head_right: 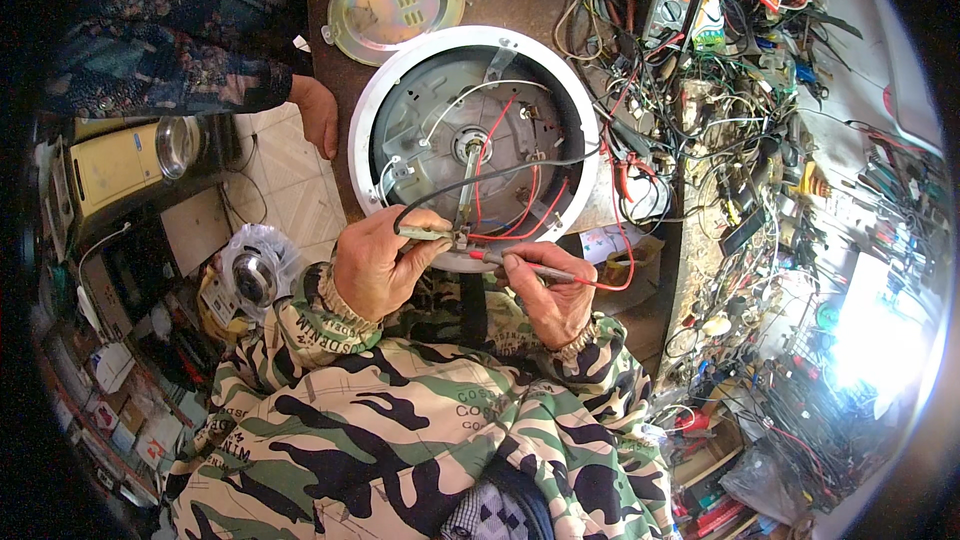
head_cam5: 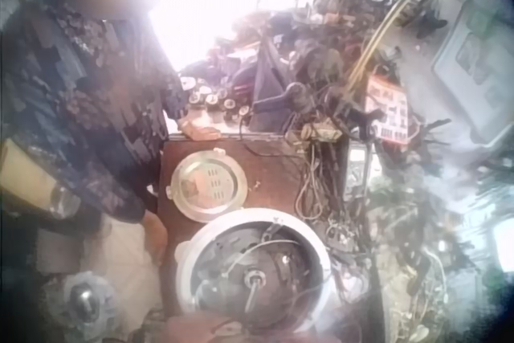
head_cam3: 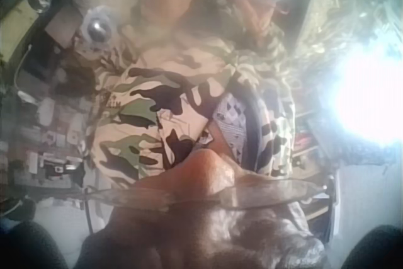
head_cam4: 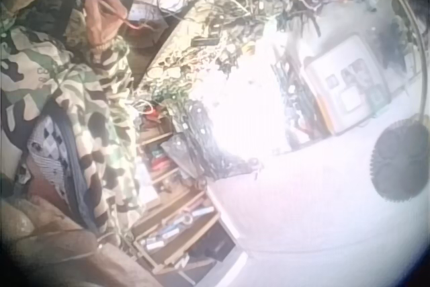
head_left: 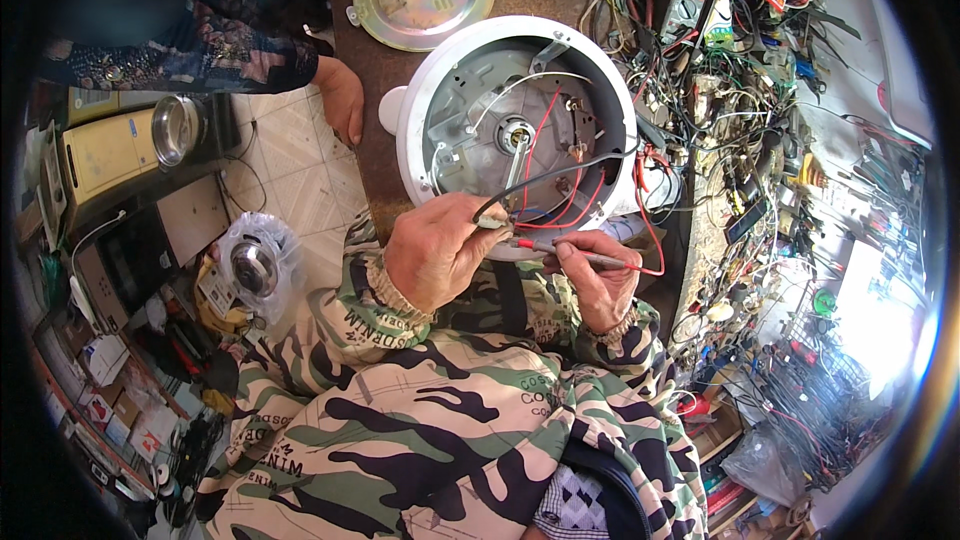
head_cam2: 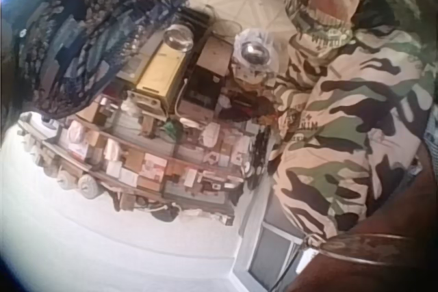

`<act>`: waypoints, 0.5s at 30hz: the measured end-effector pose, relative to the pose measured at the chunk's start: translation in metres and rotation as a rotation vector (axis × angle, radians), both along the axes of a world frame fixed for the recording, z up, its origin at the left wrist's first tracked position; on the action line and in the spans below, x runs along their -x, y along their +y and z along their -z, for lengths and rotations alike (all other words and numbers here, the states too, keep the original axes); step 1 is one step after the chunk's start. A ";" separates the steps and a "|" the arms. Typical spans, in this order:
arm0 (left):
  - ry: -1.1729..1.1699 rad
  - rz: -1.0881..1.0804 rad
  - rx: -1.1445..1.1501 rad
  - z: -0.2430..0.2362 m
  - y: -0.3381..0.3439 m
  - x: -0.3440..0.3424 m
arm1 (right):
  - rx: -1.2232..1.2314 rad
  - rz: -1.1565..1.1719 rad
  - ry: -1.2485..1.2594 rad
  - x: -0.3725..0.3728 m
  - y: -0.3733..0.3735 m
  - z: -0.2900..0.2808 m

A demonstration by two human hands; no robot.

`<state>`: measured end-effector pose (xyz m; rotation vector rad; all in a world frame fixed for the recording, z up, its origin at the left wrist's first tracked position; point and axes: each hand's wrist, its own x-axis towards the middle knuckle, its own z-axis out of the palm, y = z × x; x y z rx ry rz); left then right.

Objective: The person is repairing a ceiling fan motor. They use a multimeter to test the electrical connections and wires inside the motor housing. The person also uses a screwdriver to adjust components within the motor.

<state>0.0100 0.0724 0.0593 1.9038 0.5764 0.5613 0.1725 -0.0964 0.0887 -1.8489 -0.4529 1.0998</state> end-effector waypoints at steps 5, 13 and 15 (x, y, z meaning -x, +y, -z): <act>-0.024 -0.006 -0.003 0.001 -0.001 0.000 | -0.028 0.017 0.046 0.001 0.000 -0.001; 0.026 0.041 -0.070 0.004 0.001 0.002 | -0.008 0.071 0.070 0.002 -0.003 0.003; 0.027 0.043 -0.109 -0.002 -0.002 0.000 | 0.023 0.019 -0.013 0.000 -0.004 -0.004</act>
